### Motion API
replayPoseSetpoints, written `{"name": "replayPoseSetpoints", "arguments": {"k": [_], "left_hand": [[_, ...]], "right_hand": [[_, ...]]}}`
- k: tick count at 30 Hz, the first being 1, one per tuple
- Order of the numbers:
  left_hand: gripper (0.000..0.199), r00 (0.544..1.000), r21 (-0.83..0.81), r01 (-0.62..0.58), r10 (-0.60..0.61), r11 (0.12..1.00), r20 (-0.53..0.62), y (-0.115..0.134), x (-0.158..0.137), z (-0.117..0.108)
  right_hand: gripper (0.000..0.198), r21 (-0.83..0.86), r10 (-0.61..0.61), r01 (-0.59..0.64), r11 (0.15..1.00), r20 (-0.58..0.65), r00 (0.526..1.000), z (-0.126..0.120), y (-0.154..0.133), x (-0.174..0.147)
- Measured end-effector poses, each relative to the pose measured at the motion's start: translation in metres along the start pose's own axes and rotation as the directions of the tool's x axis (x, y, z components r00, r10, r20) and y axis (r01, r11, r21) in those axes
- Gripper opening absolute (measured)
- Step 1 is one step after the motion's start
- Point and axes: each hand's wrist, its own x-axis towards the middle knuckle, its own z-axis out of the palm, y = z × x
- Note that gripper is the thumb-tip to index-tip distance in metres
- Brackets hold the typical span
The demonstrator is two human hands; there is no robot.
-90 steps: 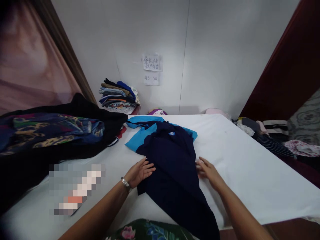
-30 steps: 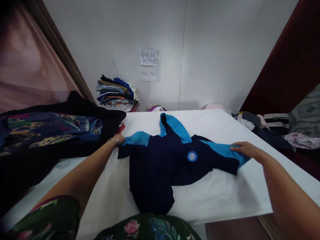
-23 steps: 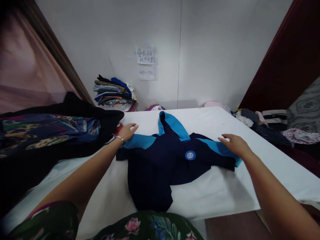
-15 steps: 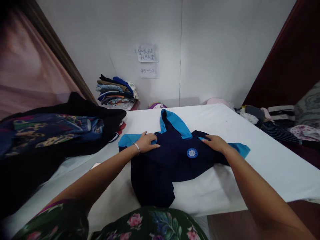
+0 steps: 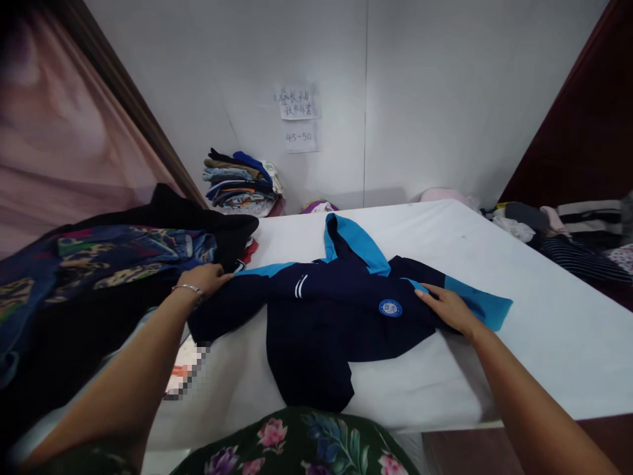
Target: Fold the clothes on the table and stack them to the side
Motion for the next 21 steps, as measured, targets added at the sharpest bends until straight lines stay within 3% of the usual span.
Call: {"name": "replayPoseSetpoints", "arguments": {"k": [2,5,8,11,16,18,21], "left_hand": [[0.03,0.99,-0.058,-0.109,0.103,0.992,-0.097,0.018,0.004,-0.004],[0.031,0.956,-0.195,-0.282,0.26,0.939,-0.132,0.068,0.008,0.0],[0.036,0.935,-0.244,-0.354,0.347,0.903,-0.072,0.121,0.015,0.015],[0.037,0.925,-0.248,-0.355,0.377,0.901,0.043,0.159,0.026,0.032],[0.036,0.902,-0.192,-0.33,0.369,0.924,0.224,0.183,0.032,0.044],[0.041,0.896,-0.158,-0.326,0.358,0.932,0.263,0.183,0.031,0.042],[0.044,0.878,-0.133,-0.33,0.355,0.935,0.32,0.179,0.031,0.036]], "right_hand": [[0.053,0.041,0.005,-0.005,0.999,0.014,1.0,-0.001,-0.006,-0.001],[0.05,0.101,0.009,-0.012,0.995,0.035,0.999,-0.001,-0.014,-0.003],[0.046,0.125,0.006,-0.012,0.992,0.05,0.999,-0.001,-0.018,-0.007],[0.046,0.144,-0.025,0.026,0.989,-0.004,1.0,-0.004,-0.02,-0.014],[0.042,0.101,-0.118,0.134,0.986,-0.151,0.981,-0.014,-0.027,-0.029],[0.04,0.083,-0.125,0.137,0.987,-0.136,0.983,-0.016,-0.03,-0.033],[0.04,0.147,-0.091,0.092,0.985,-0.015,0.996,-0.017,-0.034,-0.034]]}}
